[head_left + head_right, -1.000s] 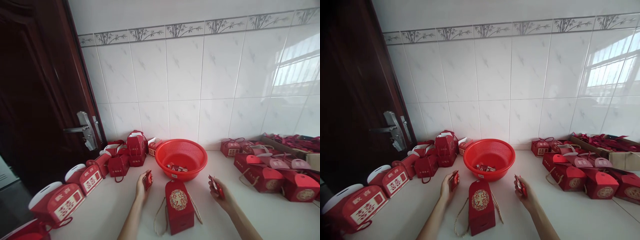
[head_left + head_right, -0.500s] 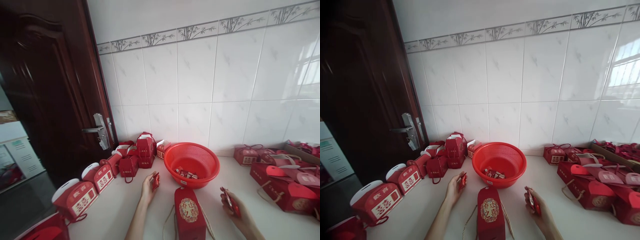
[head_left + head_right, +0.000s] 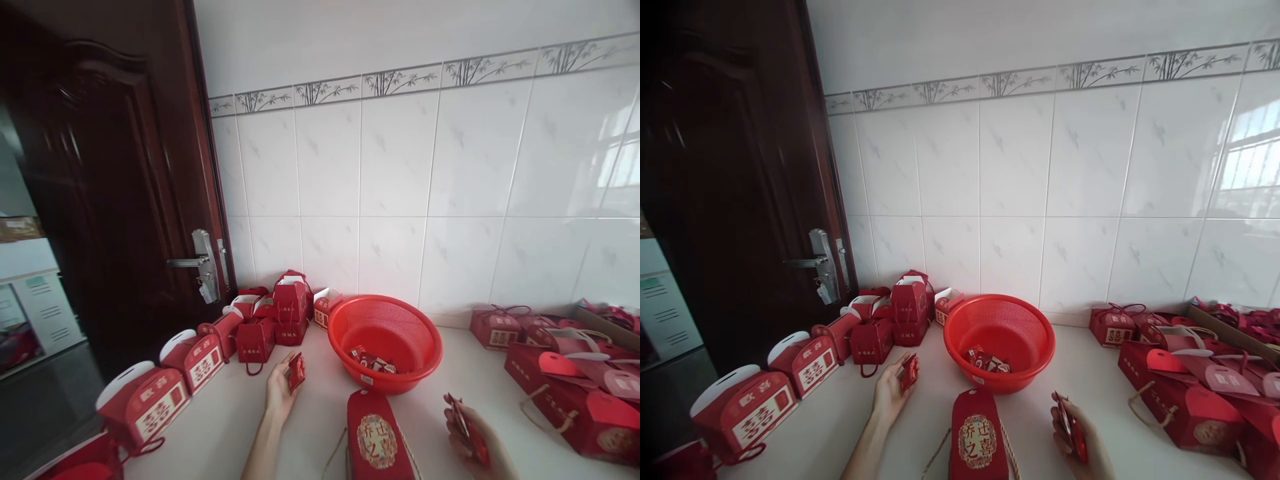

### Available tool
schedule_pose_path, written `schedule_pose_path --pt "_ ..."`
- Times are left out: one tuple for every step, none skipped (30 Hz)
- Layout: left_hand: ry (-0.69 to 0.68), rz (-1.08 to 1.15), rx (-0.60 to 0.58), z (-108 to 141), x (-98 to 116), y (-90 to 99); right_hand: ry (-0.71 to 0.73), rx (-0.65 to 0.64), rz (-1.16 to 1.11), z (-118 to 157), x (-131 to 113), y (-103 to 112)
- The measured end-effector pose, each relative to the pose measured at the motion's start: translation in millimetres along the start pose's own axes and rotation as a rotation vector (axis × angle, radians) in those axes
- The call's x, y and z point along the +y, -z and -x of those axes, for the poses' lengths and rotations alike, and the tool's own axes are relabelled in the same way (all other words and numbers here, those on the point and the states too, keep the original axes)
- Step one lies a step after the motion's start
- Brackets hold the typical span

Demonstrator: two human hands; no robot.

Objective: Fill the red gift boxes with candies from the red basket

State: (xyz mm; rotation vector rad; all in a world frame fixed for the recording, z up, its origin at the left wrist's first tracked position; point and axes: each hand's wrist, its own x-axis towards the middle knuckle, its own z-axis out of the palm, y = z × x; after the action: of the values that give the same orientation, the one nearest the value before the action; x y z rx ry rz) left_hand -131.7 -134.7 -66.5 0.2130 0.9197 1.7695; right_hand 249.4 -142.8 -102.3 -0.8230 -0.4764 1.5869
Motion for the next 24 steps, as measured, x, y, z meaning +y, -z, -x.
schedule_pose_path --pt "-0.006 0.006 0.004 -0.6 1.0 1.4 -0.02 0.011 -0.004 -0.3 0.5 0.2" --pt "-0.011 0.014 0.009 -1.3 1.9 2.6 -0.045 0.026 -0.012 -0.4 0.9 0.2" --pt "-0.016 0.025 0.014 -1.8 2.9 3.6 -0.065 0.037 -0.018 -0.3 1.1 0.2" --pt "-0.02 0.036 0.018 -2.4 3.9 4.4 -0.063 0.038 -0.018 -0.3 1.3 0.2" --pt "-0.024 0.047 0.023 -2.9 4.9 5.1 -0.055 0.038 -0.012 -0.3 1.5 0.3" --pt "-0.028 0.059 0.027 -3.3 5.8 5.7 -0.048 0.042 -0.005 -0.2 1.6 0.6" --pt "-0.031 0.069 0.03 -3.6 6.7 6.1 -0.042 0.05 0.003 -0.1 1.7 0.9" --pt "-0.034 0.077 0.031 -3.8 7.5 6.6 -0.038 0.061 0.012 0.3 1.8 1.1" --pt "-0.036 0.08 0.031 -3.8 8.2 7.0 -0.038 0.074 0.025 0.9 1.9 1.1" --pt "-0.04 0.08 0.03 -3.8 8.9 7.3 -0.043 0.089 0.041 1.8 1.8 0.7" --pt "-0.045 0.075 0.027 -3.5 9.6 7.7 -0.051 0.101 0.058 3.1 1.5 -0.2" --pt "-0.048 0.066 0.026 -3.2 10.2 7.9 -0.062 0.109 0.077 4.6 1.1 -1.4" --pt "-0.052 0.054 0.026 -2.8 10.8 8.1 -0.07 0.113 0.095 6.2 0.6 -2.9" --pt "-0.056 0.042 0.029 -2.3 11.4 8.0 -0.074 0.113 0.112 7.6 0.0 -4.5" --pt "-0.061 0.032 0.033 -2.0 11.9 7.9 -0.075 0.11 0.126 8.7 -0.5 -6.0" --pt "-0.067 0.025 0.039 -1.8 12.5 7.5 -0.076 0.107 0.135 9.4 -1.0 -7.1" --pt "-0.071 0.024 0.044 -1.9 13.1 7.1 -0.078 0.107 0.14 9.6 -1.4 -7.6" --pt "-0.073 0.029 0.05 -2.2 13.6 6.8 -0.081 0.11 0.14 9.3 -1.6 -7.5" --pt "-0.071 0.041 0.057 -3.0 14.1 6.6 -0.087 0.111 0.138 8.6 -1.5 -6.8" --pt "-0.065 0.057 0.066 -4.1 14.6 6.8 -0.092 0.112 0.136 7.6 -1.2 -5.5" --pt "-0.058 0.076 0.074 -5.7 15.0 7.4 -0.094 0.112 0.135 6.4 -0.7 -3.8" --pt "-0.053 0.094 0.082 -7.6 15.4 8.5 -0.094 0.109 0.137 5.1 0.0 -1.9" --pt "-0.053 0.108 0.087 -9.8 15.6 10.2 -0.094 0.103 0.138 3.9 0.8 0.0" --pt "-0.056 0.115 0.088 -12.3 15.8 12.3 -0.094 0.094 0.135 2.9 1.7 1.9"
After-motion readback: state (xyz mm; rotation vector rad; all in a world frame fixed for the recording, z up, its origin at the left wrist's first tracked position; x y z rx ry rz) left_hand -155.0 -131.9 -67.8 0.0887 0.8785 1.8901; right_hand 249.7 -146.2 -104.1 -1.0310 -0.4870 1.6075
